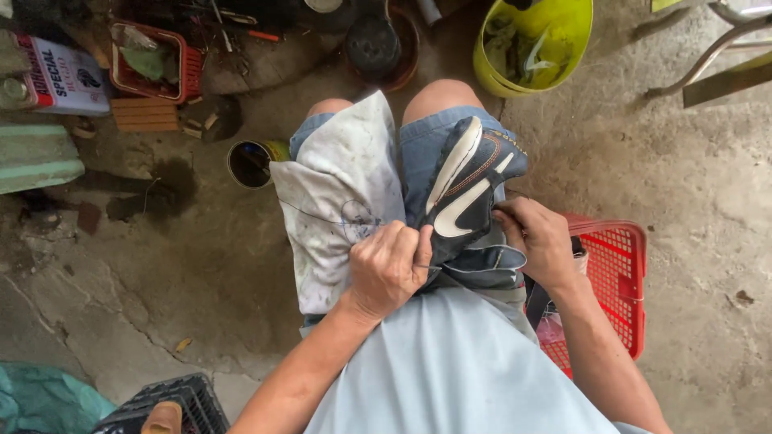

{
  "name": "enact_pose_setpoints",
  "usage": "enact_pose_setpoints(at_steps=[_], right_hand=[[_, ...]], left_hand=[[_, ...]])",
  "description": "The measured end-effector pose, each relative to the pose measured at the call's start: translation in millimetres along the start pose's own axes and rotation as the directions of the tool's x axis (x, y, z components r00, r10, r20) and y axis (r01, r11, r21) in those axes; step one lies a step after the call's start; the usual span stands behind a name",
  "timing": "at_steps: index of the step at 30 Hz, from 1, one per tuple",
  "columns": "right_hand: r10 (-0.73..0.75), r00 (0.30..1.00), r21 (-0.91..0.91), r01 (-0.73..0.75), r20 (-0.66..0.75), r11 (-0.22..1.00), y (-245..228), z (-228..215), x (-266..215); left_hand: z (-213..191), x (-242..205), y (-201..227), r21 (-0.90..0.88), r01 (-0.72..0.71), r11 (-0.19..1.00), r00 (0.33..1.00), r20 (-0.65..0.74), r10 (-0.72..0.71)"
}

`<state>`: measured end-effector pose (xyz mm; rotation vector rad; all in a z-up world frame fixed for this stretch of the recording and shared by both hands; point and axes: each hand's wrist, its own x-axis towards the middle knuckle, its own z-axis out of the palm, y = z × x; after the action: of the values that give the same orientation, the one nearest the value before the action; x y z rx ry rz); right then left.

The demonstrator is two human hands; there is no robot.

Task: The person sits and sews a black Nike sneaker resting on their lap using a needle and thread. They repeatedly push the needle through the shoe's upper and pull the thread to secure the stitches.

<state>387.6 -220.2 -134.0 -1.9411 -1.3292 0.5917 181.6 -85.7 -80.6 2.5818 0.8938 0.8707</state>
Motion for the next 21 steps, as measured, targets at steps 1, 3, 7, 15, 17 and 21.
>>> enact_pose_setpoints(at_steps=[1, 3, 7, 15, 17, 21], right_hand=[[-0.007, 1.0, -0.002, 0.007, 0.0, 1.0, -4.7, -4.0, 2.8], [0.183, 0.983, 0.274, -0.181, 0.019, 0.944, -14.3, -11.6, 8.1], [0.298, 0.953, 0.356, -0.263, -0.046, 0.896, -57.4, -43.5, 15.2], [0.345, 0.857, 0.623, -0.515, 0.383, 0.589, -102.3, -1.9, 38.9], [0.321, 0.852, 0.593, -0.52, 0.414, 0.615, -103.6, 4.7, 51.6], [0.301, 0.843, 0.589, -0.53, 0.447, 0.61, -106.1, 13.6, 70.0]], left_hand=[[-0.7, -0.6, -0.4, 0.002, 0.001, 1.0, 1.0, -0.007, -0.001], [-2.0, -1.4, -1.7, -0.116, 0.055, 0.992, 0.998, 0.009, -0.055], [-12.1, -2.4, 7.4, -0.273, 0.146, 0.951, 0.988, 0.079, -0.129], [-35.0, -19.5, 7.1, -0.568, 0.329, 0.754, 0.942, 0.248, -0.225], [-41.1, -21.7, 5.7, -0.567, 0.363, 0.739, 0.93, 0.262, -0.257], [-50.9, -15.5, 4.9, -0.56, 0.446, 0.698, 0.894, 0.304, -0.328]])
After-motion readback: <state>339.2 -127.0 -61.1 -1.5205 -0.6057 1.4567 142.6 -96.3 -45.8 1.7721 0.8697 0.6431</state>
